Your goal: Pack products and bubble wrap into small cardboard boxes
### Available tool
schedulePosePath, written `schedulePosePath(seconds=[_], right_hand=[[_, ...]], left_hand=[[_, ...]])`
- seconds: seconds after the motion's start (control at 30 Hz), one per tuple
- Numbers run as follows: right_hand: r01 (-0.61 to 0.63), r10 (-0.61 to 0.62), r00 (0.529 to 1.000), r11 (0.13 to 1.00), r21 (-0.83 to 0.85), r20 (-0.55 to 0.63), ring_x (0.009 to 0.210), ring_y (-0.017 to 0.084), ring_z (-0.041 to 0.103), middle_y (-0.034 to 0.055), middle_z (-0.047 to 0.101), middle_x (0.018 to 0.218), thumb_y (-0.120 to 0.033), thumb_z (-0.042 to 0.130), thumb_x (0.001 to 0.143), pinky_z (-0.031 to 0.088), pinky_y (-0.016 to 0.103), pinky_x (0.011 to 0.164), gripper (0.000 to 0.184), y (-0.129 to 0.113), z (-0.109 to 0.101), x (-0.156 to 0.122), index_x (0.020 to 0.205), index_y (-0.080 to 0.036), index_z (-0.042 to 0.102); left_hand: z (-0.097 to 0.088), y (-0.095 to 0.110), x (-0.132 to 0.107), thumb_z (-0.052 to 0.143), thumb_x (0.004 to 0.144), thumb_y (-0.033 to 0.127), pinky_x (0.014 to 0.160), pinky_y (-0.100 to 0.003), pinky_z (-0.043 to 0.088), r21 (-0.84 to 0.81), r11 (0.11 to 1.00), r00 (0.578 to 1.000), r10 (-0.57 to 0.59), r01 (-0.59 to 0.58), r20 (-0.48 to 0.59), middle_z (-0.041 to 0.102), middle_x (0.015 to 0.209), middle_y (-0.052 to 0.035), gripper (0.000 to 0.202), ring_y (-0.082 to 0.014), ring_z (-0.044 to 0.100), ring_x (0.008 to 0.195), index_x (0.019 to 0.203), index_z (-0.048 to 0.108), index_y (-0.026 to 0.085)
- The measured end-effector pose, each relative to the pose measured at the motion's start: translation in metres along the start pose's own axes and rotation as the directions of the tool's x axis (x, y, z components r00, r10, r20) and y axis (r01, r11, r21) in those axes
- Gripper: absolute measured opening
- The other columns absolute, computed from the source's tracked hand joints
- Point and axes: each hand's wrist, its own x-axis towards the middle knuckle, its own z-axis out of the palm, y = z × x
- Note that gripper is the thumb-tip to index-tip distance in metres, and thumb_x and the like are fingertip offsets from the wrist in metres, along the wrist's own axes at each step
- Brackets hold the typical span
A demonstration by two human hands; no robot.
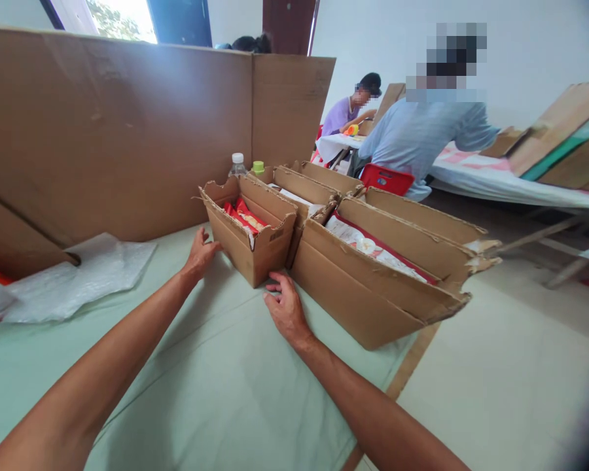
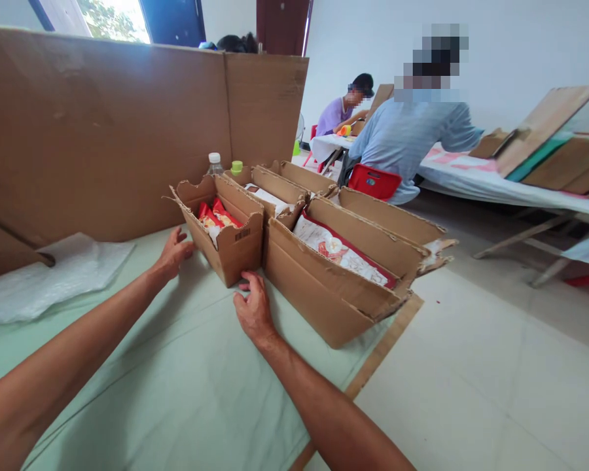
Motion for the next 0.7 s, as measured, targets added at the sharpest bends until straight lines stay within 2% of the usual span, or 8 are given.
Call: schedulePosePath(seconds=[0.07, 0.17, 0.3, 0.33, 0.43, 0.5, 0.6, 0.7], right_hand=[[0.001, -0.001, 1.0, 1.0, -0.002, -0.013, 0.097, 0.021, 0.068, 0.0138, 0.064, 0.119, -0.018, 0.055, 0.076, 0.059, 0.031, 0.069, 0.045, 0.002, 0.0, 0.002, 0.121, -0.018, 0.06], [-0.004, 0.004, 1.0, 1.0, 0.002, -0.011, 0.097, 0.022, 0.068, 0.0137, 0.065, 0.119, -0.021, 0.056, 0.075, 0.058, 0.03, 0.068, 0.046, 0.002, -0.002, 0.005, 0.121, -0.018, 0.061], [-0.006, 0.004, 0.998, 1.0, 0.022, 0.062, 0.086, 0.022, 0.068, 0.0109, 0.072, 0.1, -0.031, 0.055, 0.077, 0.057, 0.034, 0.07, 0.038, -0.003, -0.005, 0.006, 0.111, -0.017, 0.066], [0.002, -0.004, 0.996, 1.0, 0.027, 0.093, 0.083, 0.023, 0.068, 0.0092, 0.073, 0.094, -0.033, 0.056, 0.077, 0.056, 0.035, 0.072, 0.033, -0.005, -0.006, 0.007, 0.104, -0.018, 0.068], [0.046, -0.037, 0.982, 0.998, -0.047, 0.184, 0.072, 0.022, 0.066, 0.0064, 0.074, 0.081, -0.04, 0.056, 0.077, 0.055, 0.035, 0.071, 0.028, -0.009, -0.006, 0.012, 0.089, -0.02, 0.072], [0.095, -0.063, 0.974, 0.986, -0.138, 0.219, 0.071, 0.023, 0.067, 0.0063, 0.075, 0.081, -0.044, 0.055, 0.077, 0.055, 0.035, 0.071, 0.032, -0.011, -0.005, 0.015, 0.088, -0.02, 0.074], [0.148, -0.091, 0.965, 0.964, -0.222, 0.246, 0.072, 0.024, 0.069, 0.0072, 0.077, 0.084, -0.049, 0.053, 0.076, 0.056, 0.036, 0.07, 0.038, -0.011, -0.005, 0.018, 0.089, -0.021, 0.075], [0.226, -0.153, 0.954, 0.932, -0.282, 0.258, 0.072, 0.028, 0.071, 0.0085, 0.077, 0.086, -0.052, 0.053, 0.075, 0.056, 0.041, 0.069, 0.038, -0.002, -0.007, 0.022, 0.087, -0.024, 0.075]], left_hand=[[0.0, -0.011, -0.027, 0.065, 0.056, 0.028, 0.108, -0.059, 0.041, 0.049, 0.999, 0.998, 0.021, -0.024, 0.059, 0.047, 0.147, -0.0219, 0.097, -0.0407, 0.049, 0.134, 0.148, 0.036, 0.017], [-0.003, -0.025, -0.083, 0.068, 0.054, 0.025, 0.116, -0.058, 0.032, 0.115, 0.987, 0.977, 0.086, -0.11, 0.193, 0.059, 0.138, -0.0186, 0.093, -0.0386, 0.051, 0.133, 0.144, 0.045, 0.017], [-0.016, -0.031, -0.165, 0.074, 0.057, 0.024, 0.121, -0.054, 0.027, 0.203, 0.948, 0.934, 0.175, -0.245, 0.312, 0.065, 0.136, -0.0145, 0.067, -0.0361, 0.052, 0.135, 0.124, 0.068, 0.023], [-0.021, -0.031, -0.183, 0.074, 0.06, 0.024, 0.121, -0.054, 0.026, 0.242, 0.923, 0.908, 0.196, -0.298, 0.37, 0.064, 0.137, -0.0137, 0.062, -0.036, 0.051, 0.136, 0.122, 0.07, 0.025], [-0.043, -0.03, -0.237, 0.068, 0.077, 0.031, 0.121, -0.062, 0.021, 0.417, 0.737, 0.76, 0.197, -0.532, 0.62, 0.049, 0.154, -0.0149, 0.061, -0.0375, 0.037, 0.147, 0.136, 0.06, 0.024], [-0.06, -0.031, -0.273, 0.064, 0.084, 0.039, 0.123, -0.06, 0.019, 0.461, 0.659, 0.714, 0.167, -0.594, 0.681, 0.041, 0.16, -0.0152, 0.065, -0.0362, 0.032, 0.151, 0.145, 0.051, 0.023], [-0.089, -0.036, -0.324, 0.056, 0.094, 0.047, 0.125, -0.052, 0.019, 0.482, 0.639, 0.701, 0.128, -0.6, 0.702, 0.043, 0.159, -0.0126, 0.057, -0.0313, 0.031, 0.152, 0.145, 0.051, 0.023], [-0.114, -0.041, -0.365, 0.043, 0.102, 0.044, 0.125, -0.045, 0.023, 0.506, 0.665, 0.726, 0.081, -0.55, 0.683, 0.052, 0.152, -0.0107, 0.042, -0.027, 0.036, 0.149, 0.134, 0.061, 0.023]])
